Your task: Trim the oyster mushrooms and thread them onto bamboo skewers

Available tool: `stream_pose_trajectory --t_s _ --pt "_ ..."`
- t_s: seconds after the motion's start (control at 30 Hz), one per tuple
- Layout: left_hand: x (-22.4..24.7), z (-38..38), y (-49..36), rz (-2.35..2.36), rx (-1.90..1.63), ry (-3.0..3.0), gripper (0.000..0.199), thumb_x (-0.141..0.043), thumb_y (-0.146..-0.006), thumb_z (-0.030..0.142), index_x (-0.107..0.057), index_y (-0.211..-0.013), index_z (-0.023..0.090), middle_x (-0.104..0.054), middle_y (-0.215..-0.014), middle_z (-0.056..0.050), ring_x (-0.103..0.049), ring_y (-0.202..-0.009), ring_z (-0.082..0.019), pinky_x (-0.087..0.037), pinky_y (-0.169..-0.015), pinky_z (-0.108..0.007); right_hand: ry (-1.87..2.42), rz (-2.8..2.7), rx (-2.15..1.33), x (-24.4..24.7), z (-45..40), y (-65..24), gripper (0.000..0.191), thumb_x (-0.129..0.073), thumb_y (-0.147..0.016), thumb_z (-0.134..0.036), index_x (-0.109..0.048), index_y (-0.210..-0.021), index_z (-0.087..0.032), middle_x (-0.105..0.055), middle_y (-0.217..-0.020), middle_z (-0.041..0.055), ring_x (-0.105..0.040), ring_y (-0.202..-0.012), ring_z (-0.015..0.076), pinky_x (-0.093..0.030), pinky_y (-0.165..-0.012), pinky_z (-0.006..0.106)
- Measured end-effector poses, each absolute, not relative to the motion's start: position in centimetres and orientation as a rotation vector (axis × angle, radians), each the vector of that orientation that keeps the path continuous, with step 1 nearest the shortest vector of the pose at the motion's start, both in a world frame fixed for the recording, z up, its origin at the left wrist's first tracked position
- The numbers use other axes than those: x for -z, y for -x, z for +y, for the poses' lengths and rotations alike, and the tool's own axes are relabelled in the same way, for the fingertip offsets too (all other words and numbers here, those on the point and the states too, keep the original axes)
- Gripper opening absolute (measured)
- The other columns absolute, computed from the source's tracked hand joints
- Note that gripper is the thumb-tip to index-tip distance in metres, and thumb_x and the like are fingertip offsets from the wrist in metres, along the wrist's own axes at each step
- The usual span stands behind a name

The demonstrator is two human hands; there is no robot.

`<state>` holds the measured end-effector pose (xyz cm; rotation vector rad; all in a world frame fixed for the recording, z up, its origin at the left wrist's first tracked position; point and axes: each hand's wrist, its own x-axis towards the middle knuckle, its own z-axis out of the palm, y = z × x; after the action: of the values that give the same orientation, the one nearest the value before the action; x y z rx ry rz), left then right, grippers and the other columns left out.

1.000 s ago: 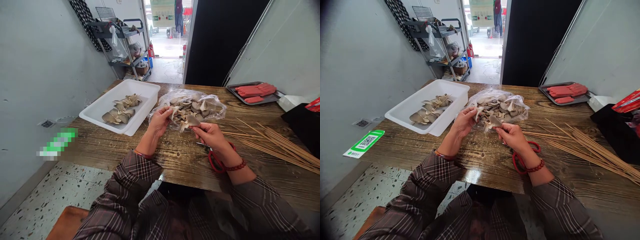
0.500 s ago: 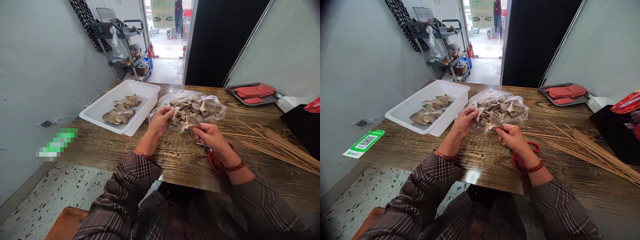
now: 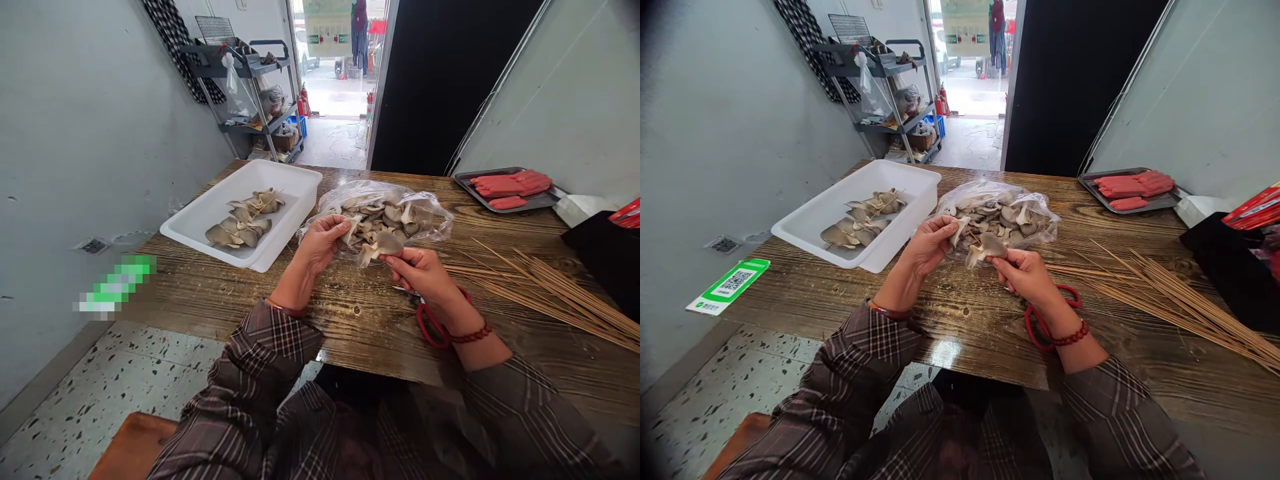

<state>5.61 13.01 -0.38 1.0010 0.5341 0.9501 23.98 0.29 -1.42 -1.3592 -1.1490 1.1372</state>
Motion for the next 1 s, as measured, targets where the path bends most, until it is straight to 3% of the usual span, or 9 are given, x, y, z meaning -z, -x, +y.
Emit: stream_pose_trajectory --t_s 0.5,0.8,1.0 --pt "0.2 12.6 -5.6 0.489 -0.873 -0.939 0.025 -0.087 -0.066 0.023 -0.066 -0.075 0.012 -0.069 -0.069 -0.001 -0.061 -0.061 -0.008 -0.048 -0.059 -0.02 1.338 -1.126 -1.103 1.7 0.1 -23.5 0.04 -0.074 -0.077 -0.054 -0.074 -0.085 -0.016 -0.056 -0.053 -0.0039 -0.04 -0.035 0.0044 -0.026 -0.033 0.018" --pt "0.0 11.3 -6.2 0.496 -0.779 -1.033 0.029 -0.09 -0.062 0.027 -0.068 -0.075 0.013 -0.065 -0.068 0.002 -0.056 -0.059 -0.005 -0.043 -0.056 -0.018 1.331 -1.083 -1.086 1.4 0.4 -22.9 0.046 -0.075 -0.073 -0.059 -0.072 -0.084 -0.015 -0.055 -0.052 -0.0043 -0.038 -0.034 0.0042 -0.025 -0.032 0.017" --pt "0.1 11.0 -6.7 0.562 -0.784 -1.044 0.032 -0.085 -0.07 0.039 -0.075 -0.087 0.014 -0.07 -0.076 -0.002 -0.06 -0.063 -0.009 -0.044 -0.056 -0.02 1.355 -1.088 -1.092 1.2 0.3 -22.2 0.047 -0.072 -0.073 -0.061 -0.07 -0.083 -0.015 -0.054 -0.052 -0.0046 -0.038 -0.035 0.0043 -0.026 -0.032 0.018"
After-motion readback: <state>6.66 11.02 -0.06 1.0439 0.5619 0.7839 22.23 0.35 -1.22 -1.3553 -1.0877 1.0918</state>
